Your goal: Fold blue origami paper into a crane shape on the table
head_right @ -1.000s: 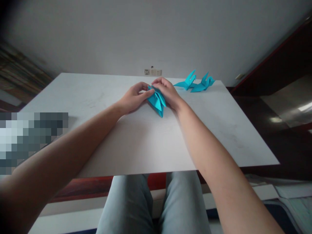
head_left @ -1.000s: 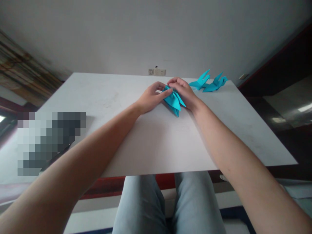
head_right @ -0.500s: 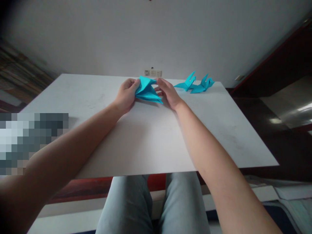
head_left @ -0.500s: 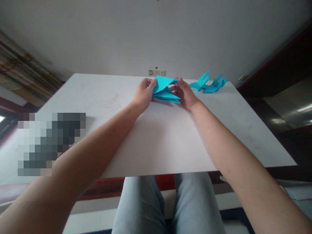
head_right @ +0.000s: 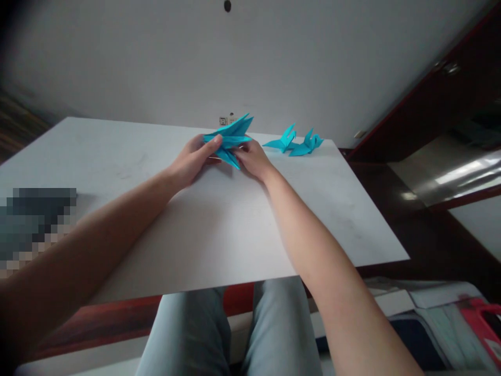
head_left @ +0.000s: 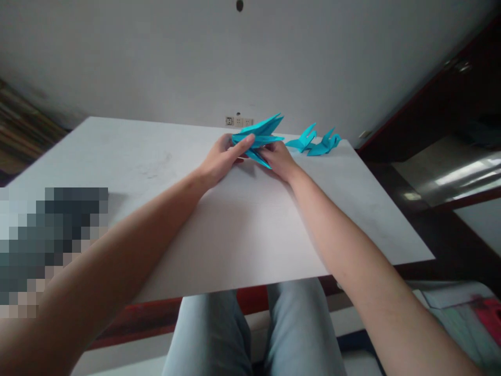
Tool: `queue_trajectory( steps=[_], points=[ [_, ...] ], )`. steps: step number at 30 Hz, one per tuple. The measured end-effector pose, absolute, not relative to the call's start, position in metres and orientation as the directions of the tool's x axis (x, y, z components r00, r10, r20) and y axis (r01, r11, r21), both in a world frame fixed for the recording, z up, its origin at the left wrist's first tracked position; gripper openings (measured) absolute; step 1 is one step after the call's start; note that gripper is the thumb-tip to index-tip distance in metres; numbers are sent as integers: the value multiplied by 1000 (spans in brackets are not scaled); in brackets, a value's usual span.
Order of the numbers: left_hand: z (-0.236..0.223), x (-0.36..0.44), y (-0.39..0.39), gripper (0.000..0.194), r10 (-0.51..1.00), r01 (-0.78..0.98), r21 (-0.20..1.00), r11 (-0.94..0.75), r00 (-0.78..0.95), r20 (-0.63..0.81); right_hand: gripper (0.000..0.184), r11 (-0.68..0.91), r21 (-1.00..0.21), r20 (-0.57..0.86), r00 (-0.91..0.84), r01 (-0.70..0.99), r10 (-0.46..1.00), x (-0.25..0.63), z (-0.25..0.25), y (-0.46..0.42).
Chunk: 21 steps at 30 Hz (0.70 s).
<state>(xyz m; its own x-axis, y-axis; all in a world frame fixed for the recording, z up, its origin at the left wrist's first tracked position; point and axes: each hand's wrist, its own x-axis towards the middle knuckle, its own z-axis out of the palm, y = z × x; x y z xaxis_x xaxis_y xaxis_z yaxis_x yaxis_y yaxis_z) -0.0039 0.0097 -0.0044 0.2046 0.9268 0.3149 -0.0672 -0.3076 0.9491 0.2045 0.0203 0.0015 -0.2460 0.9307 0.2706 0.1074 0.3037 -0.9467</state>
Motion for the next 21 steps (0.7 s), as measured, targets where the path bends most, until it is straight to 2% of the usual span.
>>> queue_trajectory(
  steps=[5, 10, 13, 16, 21],
  points=[
    [-4, -4, 11, 40, 957, -104, 973, -208, 186, 224, 58, 312, -934, 278, -195, 173, 941, 206, -3, 26],
    [-13, -2, 16, 42, 946, -33, 953, -300, 121, 302, 68, 291, -955, 276, -193, 52, 942, 205, -10, 29],
    [-14, -2, 16, 30, 951, 3, 964, -268, 162, 264, 68, 285, -958, 278, -156, 24, 948, 205, -10, 30],
    [-11, -1, 15, 17, 959, -38, 975, -217, 178, 220, 69, 273, -962, 270, -120, 7, 955, 205, -8, 29],
    [-2, -2, 13, 50, 967, -114, 983, -144, 192, 165, 71, 266, -964, 260, -163, 17, 952, 205, -5, 26]
  ],
)
